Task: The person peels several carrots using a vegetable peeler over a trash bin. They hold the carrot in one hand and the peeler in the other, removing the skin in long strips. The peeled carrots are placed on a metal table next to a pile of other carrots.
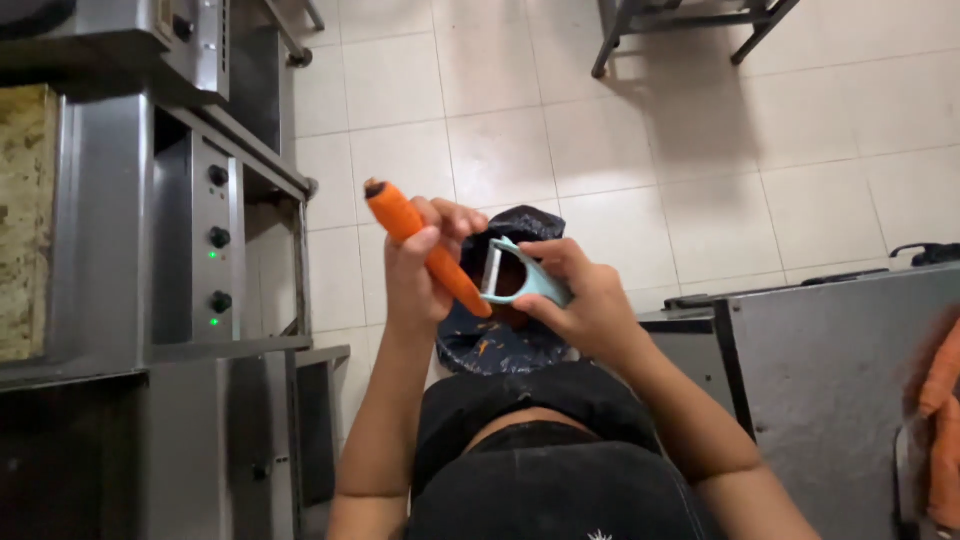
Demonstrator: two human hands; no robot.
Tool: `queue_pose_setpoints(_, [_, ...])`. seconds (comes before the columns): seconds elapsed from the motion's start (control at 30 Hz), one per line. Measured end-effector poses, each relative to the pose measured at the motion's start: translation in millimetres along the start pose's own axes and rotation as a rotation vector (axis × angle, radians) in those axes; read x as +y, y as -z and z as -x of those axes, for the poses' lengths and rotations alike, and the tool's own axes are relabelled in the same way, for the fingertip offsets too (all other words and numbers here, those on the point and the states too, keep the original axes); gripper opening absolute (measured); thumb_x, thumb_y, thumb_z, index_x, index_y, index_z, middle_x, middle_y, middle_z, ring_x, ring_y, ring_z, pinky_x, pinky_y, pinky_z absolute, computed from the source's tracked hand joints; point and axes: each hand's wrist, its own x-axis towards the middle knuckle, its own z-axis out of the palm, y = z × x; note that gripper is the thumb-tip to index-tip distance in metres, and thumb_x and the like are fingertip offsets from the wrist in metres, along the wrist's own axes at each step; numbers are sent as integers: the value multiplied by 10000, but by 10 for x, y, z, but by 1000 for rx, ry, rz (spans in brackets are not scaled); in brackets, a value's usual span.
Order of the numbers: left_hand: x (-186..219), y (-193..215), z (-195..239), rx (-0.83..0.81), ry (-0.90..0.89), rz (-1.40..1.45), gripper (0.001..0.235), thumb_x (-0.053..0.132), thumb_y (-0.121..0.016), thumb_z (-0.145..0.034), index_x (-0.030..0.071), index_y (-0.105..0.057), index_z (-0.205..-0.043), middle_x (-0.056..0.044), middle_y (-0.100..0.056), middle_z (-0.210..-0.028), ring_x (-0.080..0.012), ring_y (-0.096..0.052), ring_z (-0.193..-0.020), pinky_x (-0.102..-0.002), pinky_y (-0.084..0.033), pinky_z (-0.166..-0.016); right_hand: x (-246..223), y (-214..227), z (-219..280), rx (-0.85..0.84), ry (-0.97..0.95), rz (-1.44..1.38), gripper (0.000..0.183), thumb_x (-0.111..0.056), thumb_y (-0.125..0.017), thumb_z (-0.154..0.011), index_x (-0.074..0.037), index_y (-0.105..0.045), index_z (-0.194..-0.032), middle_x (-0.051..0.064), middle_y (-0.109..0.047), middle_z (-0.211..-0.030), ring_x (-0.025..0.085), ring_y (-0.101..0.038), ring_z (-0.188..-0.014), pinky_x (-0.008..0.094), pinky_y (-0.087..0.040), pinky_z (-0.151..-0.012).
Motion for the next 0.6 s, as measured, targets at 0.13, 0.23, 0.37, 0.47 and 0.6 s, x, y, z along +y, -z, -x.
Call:
queue_pose_setpoints(0.13, [37,-155,45,-66,22,-67,272,244,-636,-1063,109,-457,-907,-276,-715,-1001,-497,-752,-1152,-670,-430,-1220,64,-492,29,46,51,77,676,-679,-909,-818,-359,-743,-1390,18,-885,-1012,313,-844,-979,437,-658,-849])
queue_pose_setpoints(0.23, [5,-6,-3,143,-7,-8,231,253,-652,-1045,165,-459,-954,-178,-725,-980,-365,-805,-766,-590,-646,-961,286,-601,63,79,117,111,597,-574,-937,-853,-320,-747,-1358,-3,-889,-1058,281,-844,-949,397,-669,-819])
queue_pose_setpoints(0.37, [-245,283,-25,229,-29,32,232,236,-630,-1048,185,-434,-935,-136,-682,-931,-282,-691,-444,-494,-649,-493,452,-542,68,24,78,122,558,-560,-922,-866,-287,-756,-1323,0,-892,-1114,306,-839,-984,448,-674,-835])
queue_pose_setpoints(0.47, [-160,501,-63,263,-43,41,200,240,-619,-1050,198,-444,-963,-110,-691,-964,-244,-691,-448,-451,-646,-465,697,-536,158,-35,59,203,540,-565,-910,-870,-270,-749,-1293,-2,-893,-1122,306,-840,-992,467,-673,-844])
queue_pose_setpoints(0.6, [-67,659,-96,149,-2,66,199,257,-636,-1014,208,-471,-914,-117,-709,-993,-309,-792,-603,-472,-704,-568,692,-507,215,-82,-12,188,587,-540,-905,-881,-279,-722,-1375,129,-879,-1035,403,-819,-1023,540,-660,-865])
